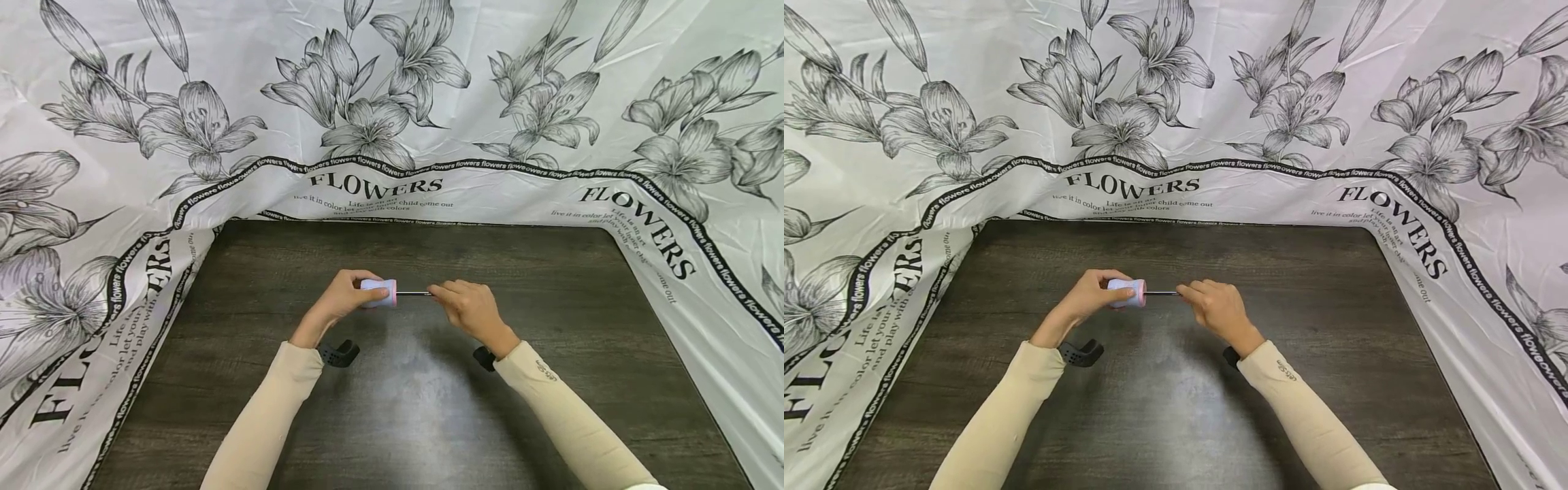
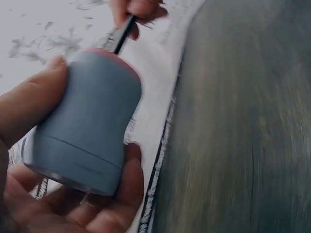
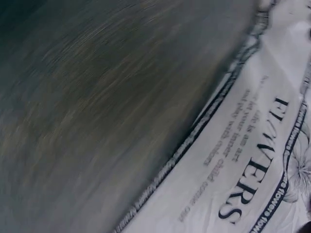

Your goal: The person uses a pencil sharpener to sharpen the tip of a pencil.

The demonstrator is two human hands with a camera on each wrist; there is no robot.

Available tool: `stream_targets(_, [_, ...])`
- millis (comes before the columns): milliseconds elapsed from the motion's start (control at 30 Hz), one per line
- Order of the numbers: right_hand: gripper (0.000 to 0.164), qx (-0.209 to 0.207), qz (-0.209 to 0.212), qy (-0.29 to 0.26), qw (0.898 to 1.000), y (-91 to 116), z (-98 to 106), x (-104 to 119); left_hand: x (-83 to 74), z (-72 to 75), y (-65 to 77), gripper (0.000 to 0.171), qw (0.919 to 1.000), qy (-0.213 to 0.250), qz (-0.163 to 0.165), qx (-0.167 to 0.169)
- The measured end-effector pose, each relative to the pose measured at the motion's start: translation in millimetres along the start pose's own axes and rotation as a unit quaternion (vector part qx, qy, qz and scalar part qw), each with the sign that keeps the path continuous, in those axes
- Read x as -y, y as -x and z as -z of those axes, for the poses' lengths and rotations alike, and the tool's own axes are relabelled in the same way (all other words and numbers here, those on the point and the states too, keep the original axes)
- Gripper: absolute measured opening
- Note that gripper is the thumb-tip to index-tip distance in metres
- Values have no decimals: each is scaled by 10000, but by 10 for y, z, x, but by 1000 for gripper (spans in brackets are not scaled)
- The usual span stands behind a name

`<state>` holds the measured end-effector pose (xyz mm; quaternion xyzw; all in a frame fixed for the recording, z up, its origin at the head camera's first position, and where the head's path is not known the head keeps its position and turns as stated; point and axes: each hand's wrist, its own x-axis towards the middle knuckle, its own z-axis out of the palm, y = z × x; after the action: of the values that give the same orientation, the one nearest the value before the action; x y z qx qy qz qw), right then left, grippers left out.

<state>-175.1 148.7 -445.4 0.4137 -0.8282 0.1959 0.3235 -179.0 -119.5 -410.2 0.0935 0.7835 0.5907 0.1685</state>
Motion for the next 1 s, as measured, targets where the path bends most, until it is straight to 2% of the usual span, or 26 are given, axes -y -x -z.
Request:
stream_targets(67, [13,435,-366,-491,9972,-9,20,9,-16,-33,16,36,9981,-552,-273,-98])
stream_targets(100, [13,697,-627,-813,9923,-14,33,14,-26,-50,25,36,9956,-819,-422,-162])
stream_targets(167, [15,1260,-1252,-1539,9720,-35,67,26,-39,-83,43,37,9881,-1350,-686,-275])
stream_targets(267, [20,1871,-2105,-2353,9302,-55,105,30,-40,-105,68,37,9795,-1728,-953,-395])
stream_targets(300, [20,1987,-2250,-2437,9222,-56,112,28,-33,-103,74,38,9778,-1785,-1010,-431])
stream_targets(333, [21,2043,-2324,-2456,9186,-60,117,29,-24,-100,76,38,9771,-1803,-1029,-463])
stream_targets(367, [21,2044,-2324,-2390,9204,-63,122,29,-12,-92,76,39,9776,-1778,-1010,-504])
stream_targets(400, [22,1971,-2221,-2247,9281,-65,119,30,-2,-83,75,39,9787,-1723,-975,-538])
stream_targets(467, [21,1698,-1869,-1773,9512,-63,103,34,20,-59,69,40,9822,-1578,-840,-578])
stream_targets(567, [22,967,-1240,-996,9825,-50,59,44,38,-20,62,40,9896,-1211,-576,-516])
stream_targets(633, [22,448,-885,-599,9933,-39,27,51,4,2,76,39,9941,-916,-408,-401])
stream_targets(700, [24,-3,-604,-309,9977,-34,9,58,-14,15,77,39,9973,-604,-267,-314])
stream_targets(800, [23,-443,-220,141,9987,-31,-2,64,-30,24,64,38,9996,-156,-17,-225])
stream_targets(900, [14,-798,157,691,9943,-19,-20,59,-5,20,37,37,9986,426,299,-75])
stream_targets(1000, [18,-1004,425,1059,9884,-6,-47,60,-15,13,34,36,9948,855,543,65])
